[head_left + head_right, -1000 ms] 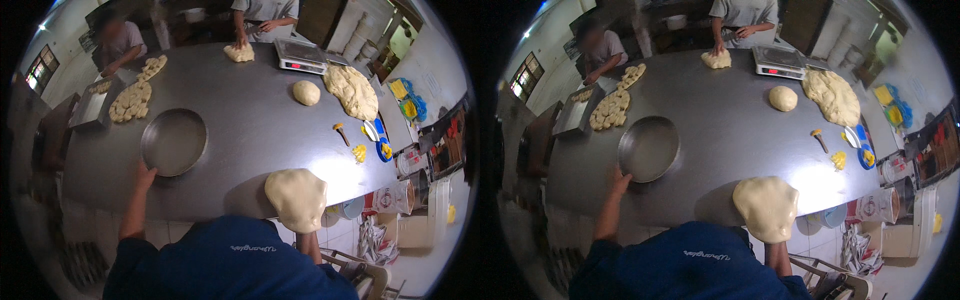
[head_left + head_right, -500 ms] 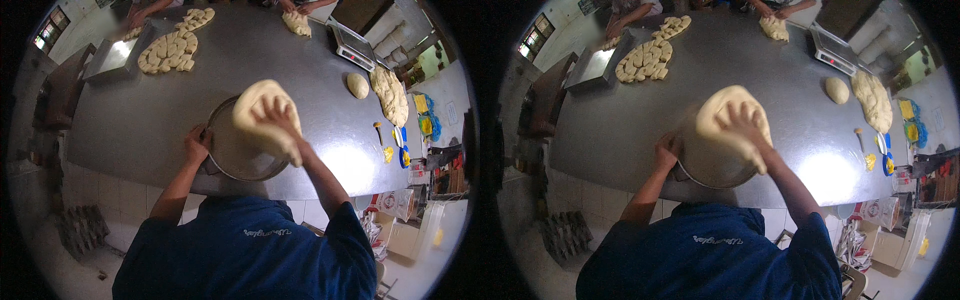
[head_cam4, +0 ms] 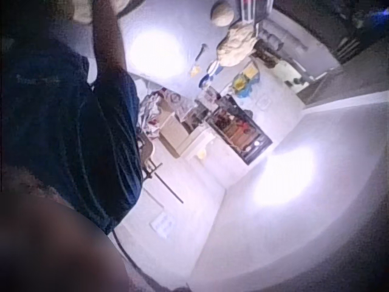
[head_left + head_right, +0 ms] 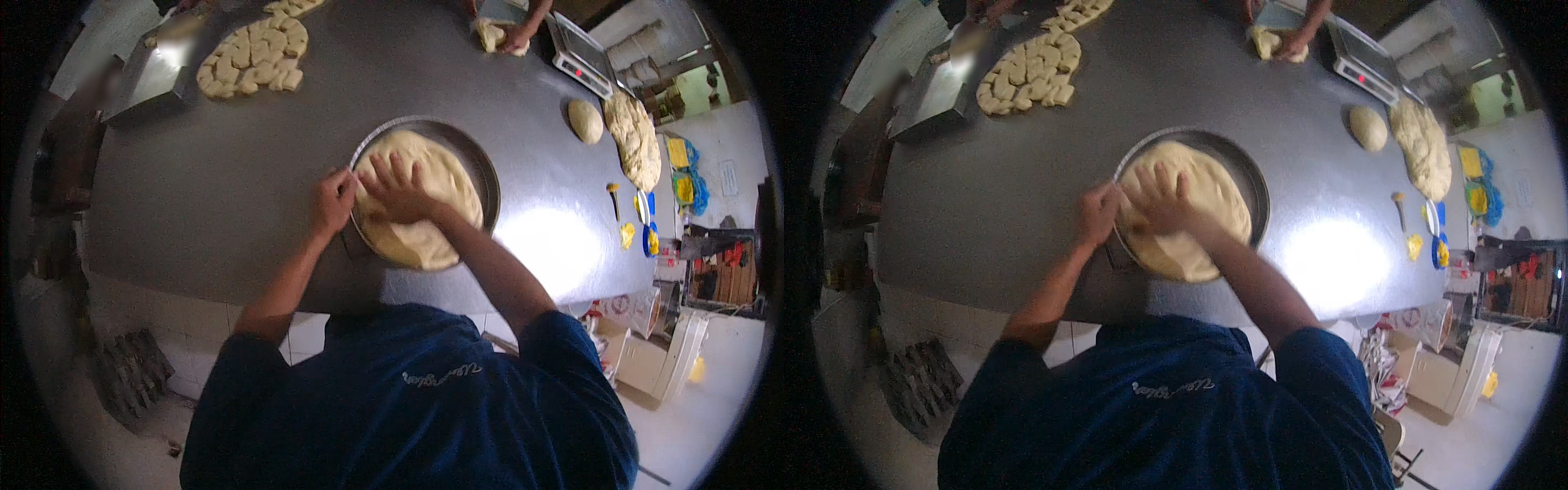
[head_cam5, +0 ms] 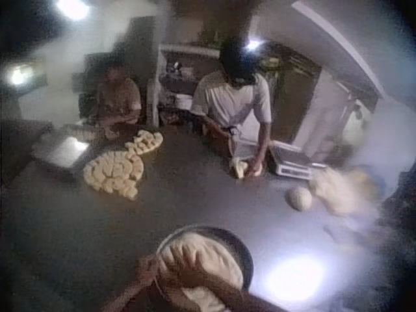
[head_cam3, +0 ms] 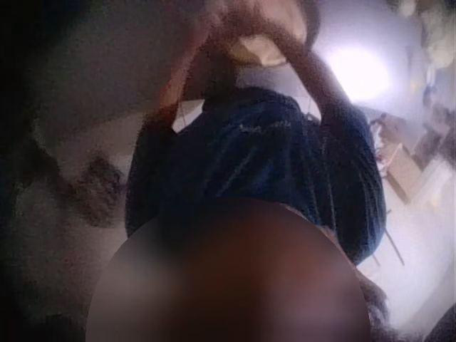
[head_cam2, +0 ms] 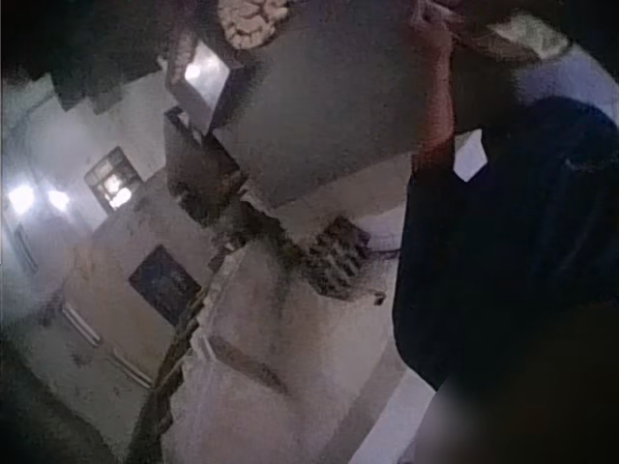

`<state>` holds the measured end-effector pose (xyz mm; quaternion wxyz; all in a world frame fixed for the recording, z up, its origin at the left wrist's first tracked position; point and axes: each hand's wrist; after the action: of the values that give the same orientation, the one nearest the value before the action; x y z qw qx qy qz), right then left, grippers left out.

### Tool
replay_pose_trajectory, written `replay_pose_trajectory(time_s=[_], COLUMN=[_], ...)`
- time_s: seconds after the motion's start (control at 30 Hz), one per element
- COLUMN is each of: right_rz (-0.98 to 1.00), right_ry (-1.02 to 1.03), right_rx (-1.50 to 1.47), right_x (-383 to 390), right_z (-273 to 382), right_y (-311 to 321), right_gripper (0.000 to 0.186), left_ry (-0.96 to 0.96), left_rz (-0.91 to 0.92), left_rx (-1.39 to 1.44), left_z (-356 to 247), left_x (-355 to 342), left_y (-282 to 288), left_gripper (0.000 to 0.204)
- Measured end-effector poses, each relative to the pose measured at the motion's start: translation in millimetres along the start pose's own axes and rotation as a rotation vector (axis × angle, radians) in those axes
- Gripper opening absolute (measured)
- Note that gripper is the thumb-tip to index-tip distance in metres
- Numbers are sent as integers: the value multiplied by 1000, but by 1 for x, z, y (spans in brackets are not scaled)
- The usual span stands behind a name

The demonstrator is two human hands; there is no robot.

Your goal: The person operates a manual dough press to flatten dough portions, then stretches the flattened dough by hand on a stainless steel table and fits it into a round pan.

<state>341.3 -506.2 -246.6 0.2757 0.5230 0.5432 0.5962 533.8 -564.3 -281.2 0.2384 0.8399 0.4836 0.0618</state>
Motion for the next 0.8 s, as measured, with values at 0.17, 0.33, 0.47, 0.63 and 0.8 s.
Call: replay_pose_trajectory(time_s=[0.17, 0.33, 0.47, 0.63, 0.8], right_rz=[-188, -268, -399, -492, -390], right_ry=[-126, -350, -809, -440, -799], right_rx=[-337, -1300, -355, -879, -798], right_x=[5, 37, 50, 46, 87], right_z=[-77, -100, -93, -91, -139], right_y=[4, 39, -56, -47, 39], right_gripper=[78, 70, 72, 57, 55], left_ry=[-10, 100, -31, -40, 128], left_rz=[21, 92, 498, 774, 788], left_rx=[-88, -351, -942, -929, -862], left_z=[1, -23, -110, -76, -115], left_x=[-6, 16, 33, 51, 32], left_y=[12, 12, 9, -72, -74], left_gripper=[42, 68, 119, 135, 125])
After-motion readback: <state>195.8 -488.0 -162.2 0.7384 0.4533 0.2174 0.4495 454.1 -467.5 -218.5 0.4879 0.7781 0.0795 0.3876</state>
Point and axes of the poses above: each hand's wrist, its own x-axis away from the middle knuckle, its own y-axis out of the back of the hand, z = x × y, and after that the axes turned 12 degrees about z, right-handed
